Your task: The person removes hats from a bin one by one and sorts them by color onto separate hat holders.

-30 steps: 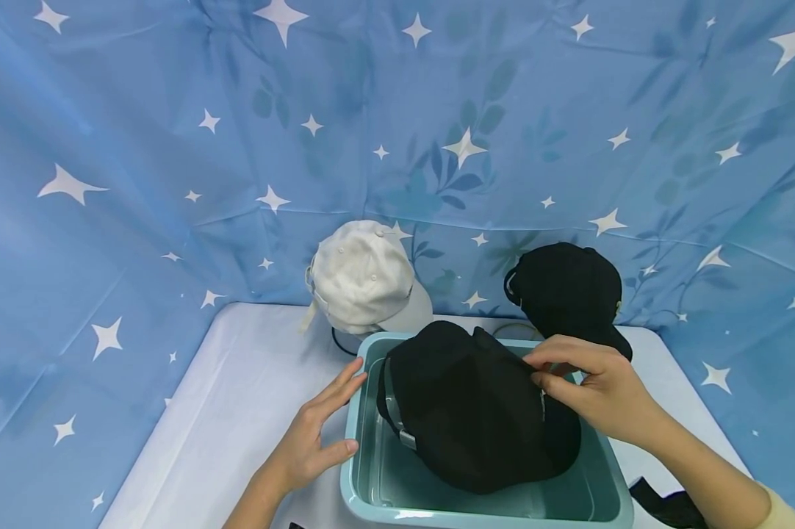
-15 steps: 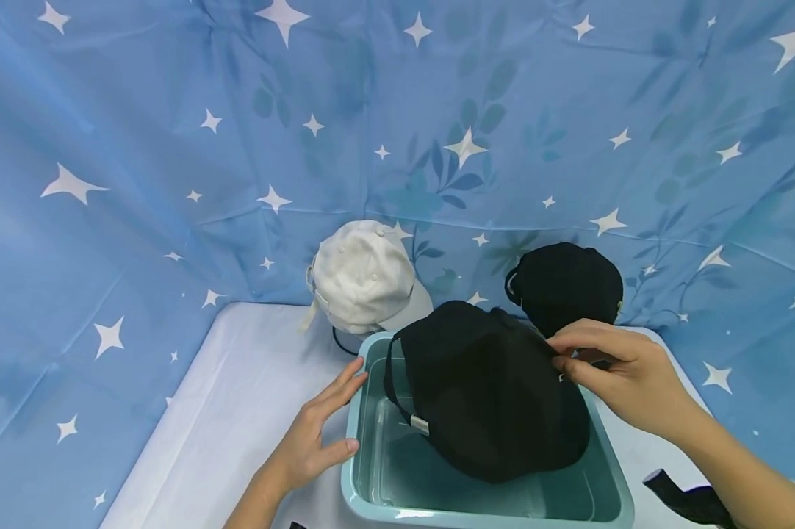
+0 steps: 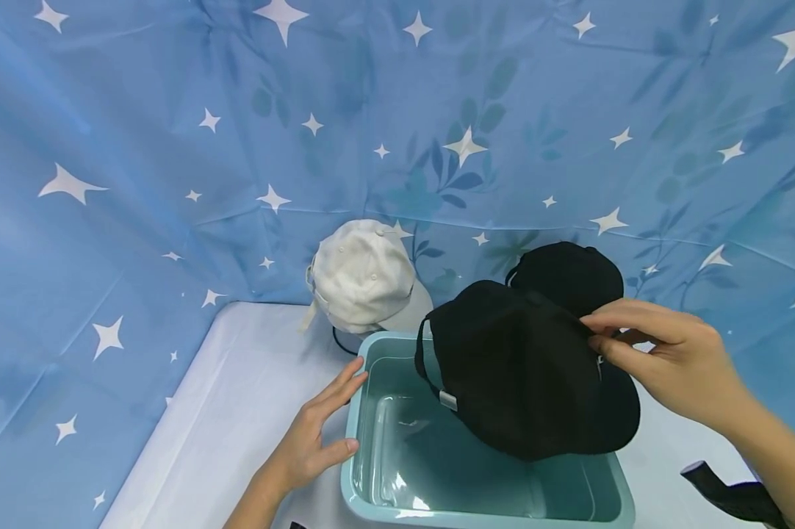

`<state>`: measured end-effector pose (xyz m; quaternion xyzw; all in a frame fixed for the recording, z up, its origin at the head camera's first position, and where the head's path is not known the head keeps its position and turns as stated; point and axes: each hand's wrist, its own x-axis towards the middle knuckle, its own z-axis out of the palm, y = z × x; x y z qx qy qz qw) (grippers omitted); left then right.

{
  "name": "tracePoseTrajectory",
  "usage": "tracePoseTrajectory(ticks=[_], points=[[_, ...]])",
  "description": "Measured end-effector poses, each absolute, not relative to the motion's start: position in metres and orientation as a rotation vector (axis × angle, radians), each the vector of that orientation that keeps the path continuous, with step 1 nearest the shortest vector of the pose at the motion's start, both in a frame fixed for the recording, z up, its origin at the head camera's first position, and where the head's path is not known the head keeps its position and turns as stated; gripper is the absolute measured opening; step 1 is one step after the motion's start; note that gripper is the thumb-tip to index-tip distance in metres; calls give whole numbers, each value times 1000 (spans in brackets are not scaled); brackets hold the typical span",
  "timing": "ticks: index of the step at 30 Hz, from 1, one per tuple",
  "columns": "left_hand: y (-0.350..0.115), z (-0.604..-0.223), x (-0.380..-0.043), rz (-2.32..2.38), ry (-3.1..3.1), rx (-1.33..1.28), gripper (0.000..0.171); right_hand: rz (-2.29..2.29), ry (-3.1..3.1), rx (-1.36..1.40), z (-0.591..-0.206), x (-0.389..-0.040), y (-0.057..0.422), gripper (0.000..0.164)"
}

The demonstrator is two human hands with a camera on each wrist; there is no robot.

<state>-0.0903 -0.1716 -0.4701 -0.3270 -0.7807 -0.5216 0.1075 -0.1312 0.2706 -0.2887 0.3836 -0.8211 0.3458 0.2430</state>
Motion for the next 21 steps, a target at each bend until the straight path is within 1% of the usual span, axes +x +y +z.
tracePoseTrajectory(ticks=[2,6,10,11,15,16,20,21], points=[[-171,-471,-90,-1529,-2290,-965,77,940,-2243,1009,-284,-130,274,19],[-171,-471,-90,-1521,-2287,-970,78,848,-2254,916,-275,-128,281,29],[-171,-471,-90,-1523,-2288,-972,78,752,-2261,840,-268,-126,287,14],[-171,-471,-89,-1520,-2287,-972,78,746,-2259,828,-266,-126,288,16],[-171,-471,-90,-1522,-2286,-976,78,771,-2238,774,-260,-129,294,37],[-171,-471,-90,-1523,-2288,-975,78,770,-2238,753,-258,-129,295,38],[-171,-471,-90,-1530,-2295,-971,78,747,-2250,679,-251,-132,298,19],[-171,-471,-90,-1528,-2295,-968,77,752,-2253,666,-249,-134,299,17]])
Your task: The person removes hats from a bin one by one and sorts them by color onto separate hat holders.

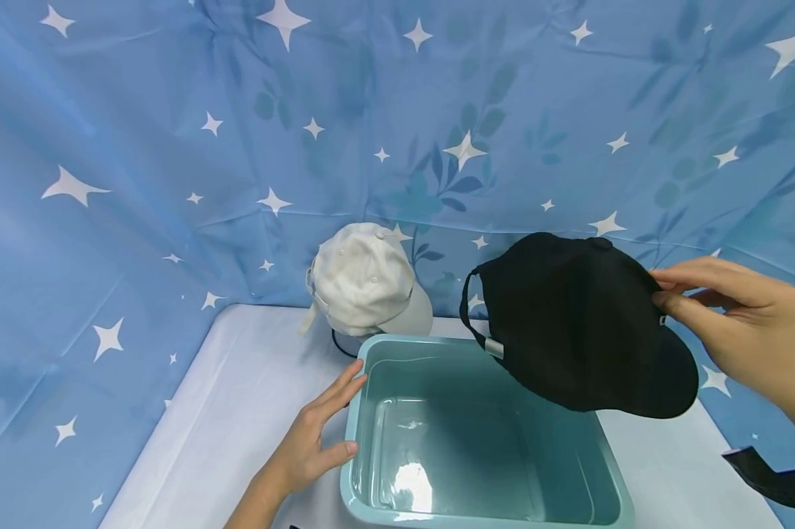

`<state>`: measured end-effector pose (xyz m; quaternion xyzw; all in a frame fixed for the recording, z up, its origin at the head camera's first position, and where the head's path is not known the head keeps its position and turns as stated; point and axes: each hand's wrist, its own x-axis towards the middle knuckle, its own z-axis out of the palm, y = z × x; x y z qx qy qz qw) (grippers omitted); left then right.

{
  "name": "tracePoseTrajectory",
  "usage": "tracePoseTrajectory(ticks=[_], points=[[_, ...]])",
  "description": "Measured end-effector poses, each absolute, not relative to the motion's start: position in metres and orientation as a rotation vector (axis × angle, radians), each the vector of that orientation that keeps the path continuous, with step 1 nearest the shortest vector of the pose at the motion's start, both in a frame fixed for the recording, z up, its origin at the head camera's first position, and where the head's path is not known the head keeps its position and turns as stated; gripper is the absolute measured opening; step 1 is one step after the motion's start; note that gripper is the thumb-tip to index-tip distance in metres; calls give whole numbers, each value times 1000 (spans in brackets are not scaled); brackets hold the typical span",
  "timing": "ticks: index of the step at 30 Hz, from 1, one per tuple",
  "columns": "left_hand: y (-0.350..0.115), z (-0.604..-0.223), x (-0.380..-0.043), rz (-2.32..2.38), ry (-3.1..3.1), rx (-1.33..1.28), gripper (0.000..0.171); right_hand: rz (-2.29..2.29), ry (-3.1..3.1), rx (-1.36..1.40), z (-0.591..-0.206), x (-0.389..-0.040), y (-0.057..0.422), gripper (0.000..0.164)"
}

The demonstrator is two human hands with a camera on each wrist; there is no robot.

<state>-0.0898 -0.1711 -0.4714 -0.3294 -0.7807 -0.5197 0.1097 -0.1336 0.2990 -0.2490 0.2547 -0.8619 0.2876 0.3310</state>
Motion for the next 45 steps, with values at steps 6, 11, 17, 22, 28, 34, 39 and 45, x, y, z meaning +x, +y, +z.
tracePoseTrajectory(ticks=[6,11,17,22,28,34,39,45], points=[[-171,-471,-90,-1524,-2303,-958,75,800,-2254,602,-242,-143,306,22],[-172,-472,-90,-1508,-2296,-961,75,873,-2276,466,-238,-152,308,25],[-172,-472,-91,-1503,-2293,-967,76,928,-2332,296,-237,-162,313,27],[-174,-470,-90,-1491,-2288,-971,76,896,-2280,344,-241,-178,318,26],[-175,-469,-89,-1478,-2277,-980,76,850,-2280,287,-249,-197,324,28],[-174,-469,-90,-1499,-2286,-974,75,824,-2327,216,-261,-207,334,29],[-172,-470,-90,-1506,-2295,-972,76,825,-2374,179,-272,-212,343,29],[-171,-470,-90,-1509,-2295,-972,76,842,-2410,173,-284,-217,348,29]])
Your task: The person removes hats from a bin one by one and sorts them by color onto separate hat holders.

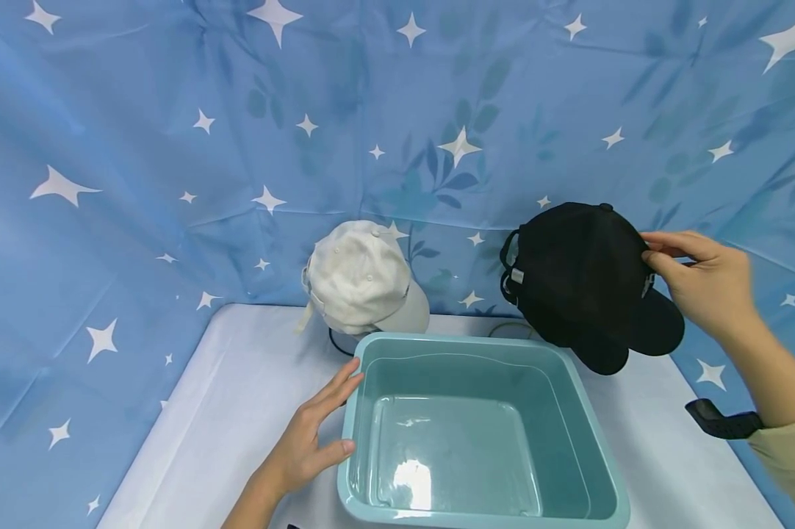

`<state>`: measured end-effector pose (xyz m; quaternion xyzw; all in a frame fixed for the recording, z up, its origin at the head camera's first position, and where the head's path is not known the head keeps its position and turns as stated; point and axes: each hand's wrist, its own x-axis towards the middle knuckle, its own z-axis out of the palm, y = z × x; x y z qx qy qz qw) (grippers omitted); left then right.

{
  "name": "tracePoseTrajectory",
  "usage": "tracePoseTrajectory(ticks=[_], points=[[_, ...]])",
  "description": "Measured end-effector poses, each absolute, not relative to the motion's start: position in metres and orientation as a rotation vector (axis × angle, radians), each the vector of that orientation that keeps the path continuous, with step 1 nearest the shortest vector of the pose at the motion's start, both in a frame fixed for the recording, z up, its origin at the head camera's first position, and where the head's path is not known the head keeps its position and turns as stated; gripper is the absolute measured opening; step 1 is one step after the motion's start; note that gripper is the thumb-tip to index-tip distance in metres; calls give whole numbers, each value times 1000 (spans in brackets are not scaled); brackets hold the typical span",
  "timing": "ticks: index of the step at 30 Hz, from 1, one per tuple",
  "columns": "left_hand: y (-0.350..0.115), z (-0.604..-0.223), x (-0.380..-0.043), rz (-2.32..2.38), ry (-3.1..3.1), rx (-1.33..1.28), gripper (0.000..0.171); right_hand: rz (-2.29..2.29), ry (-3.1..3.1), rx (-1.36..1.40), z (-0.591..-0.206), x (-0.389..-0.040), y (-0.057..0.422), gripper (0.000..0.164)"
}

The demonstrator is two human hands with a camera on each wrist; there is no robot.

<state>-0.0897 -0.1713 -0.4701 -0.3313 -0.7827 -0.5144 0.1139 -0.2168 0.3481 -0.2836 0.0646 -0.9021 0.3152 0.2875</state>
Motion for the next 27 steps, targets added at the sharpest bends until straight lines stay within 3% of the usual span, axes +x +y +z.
tracePoseTrajectory(ticks=[27], points=[[-172,-471,-90,-1516,-2310,-959,76,840,-2435,182,-312,-229,361,28]])
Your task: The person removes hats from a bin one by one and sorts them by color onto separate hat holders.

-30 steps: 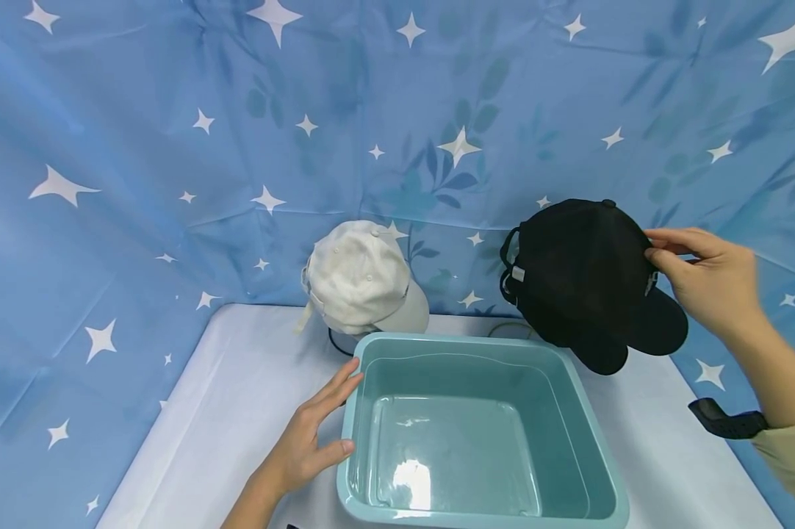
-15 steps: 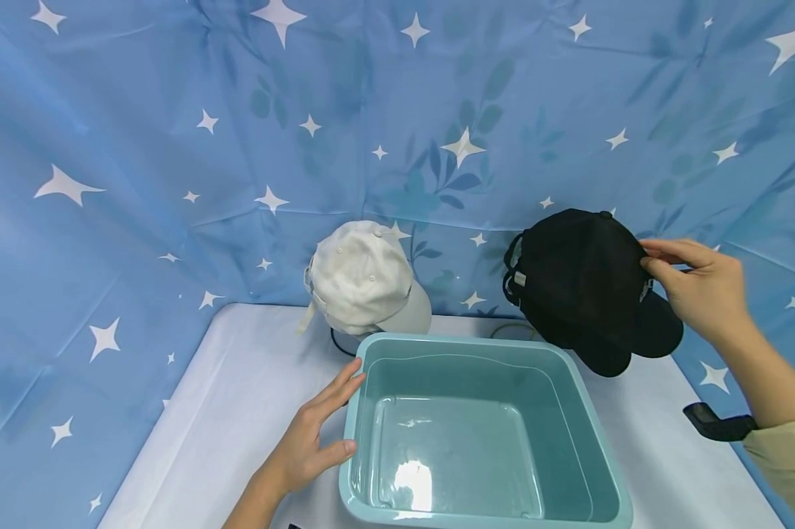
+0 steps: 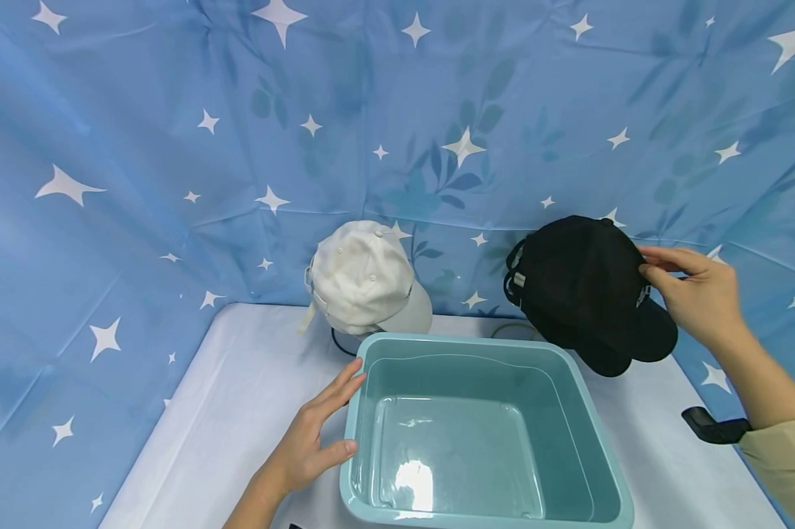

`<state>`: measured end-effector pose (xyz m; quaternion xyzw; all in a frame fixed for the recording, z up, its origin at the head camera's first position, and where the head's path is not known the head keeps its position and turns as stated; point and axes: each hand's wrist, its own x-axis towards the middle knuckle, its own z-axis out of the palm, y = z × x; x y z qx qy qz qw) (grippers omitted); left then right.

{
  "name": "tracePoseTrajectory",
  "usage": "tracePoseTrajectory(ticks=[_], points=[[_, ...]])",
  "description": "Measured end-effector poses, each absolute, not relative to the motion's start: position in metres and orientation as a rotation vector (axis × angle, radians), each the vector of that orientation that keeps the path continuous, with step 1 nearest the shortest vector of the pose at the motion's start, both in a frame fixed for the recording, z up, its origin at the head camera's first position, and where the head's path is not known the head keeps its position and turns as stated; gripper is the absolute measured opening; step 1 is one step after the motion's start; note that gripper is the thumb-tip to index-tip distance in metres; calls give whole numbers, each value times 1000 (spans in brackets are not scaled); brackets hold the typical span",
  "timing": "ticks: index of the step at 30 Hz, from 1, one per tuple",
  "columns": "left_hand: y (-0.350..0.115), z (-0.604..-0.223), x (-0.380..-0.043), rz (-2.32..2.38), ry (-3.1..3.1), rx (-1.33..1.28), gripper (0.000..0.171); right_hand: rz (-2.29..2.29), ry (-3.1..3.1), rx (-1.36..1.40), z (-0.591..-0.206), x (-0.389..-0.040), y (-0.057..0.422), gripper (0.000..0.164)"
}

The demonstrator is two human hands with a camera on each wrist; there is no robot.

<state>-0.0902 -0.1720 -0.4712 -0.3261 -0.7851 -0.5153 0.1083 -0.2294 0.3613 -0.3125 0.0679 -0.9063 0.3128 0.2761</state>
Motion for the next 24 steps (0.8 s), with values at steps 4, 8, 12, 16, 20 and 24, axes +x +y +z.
tracePoseTrajectory(ticks=[4,8,12,16,20,24], points=[[-172,-471,-90,-1514,-2311,-955,77,850,-2421,196,-317,-232,362,27],[-172,-471,-90,-1522,-2317,-950,76,855,-2425,184,-323,-234,363,27],[-172,-471,-90,-1530,-2318,-949,75,853,-2449,157,-328,-235,366,28],[-171,-471,-90,-1534,-2314,-954,76,849,-2461,153,-333,-236,366,29],[-171,-471,-90,-1531,-2302,-963,76,822,-2489,157,-336,-236,365,29],[-171,-472,-91,-1538,-2303,-961,76,782,-2515,180,-341,-237,364,28]])
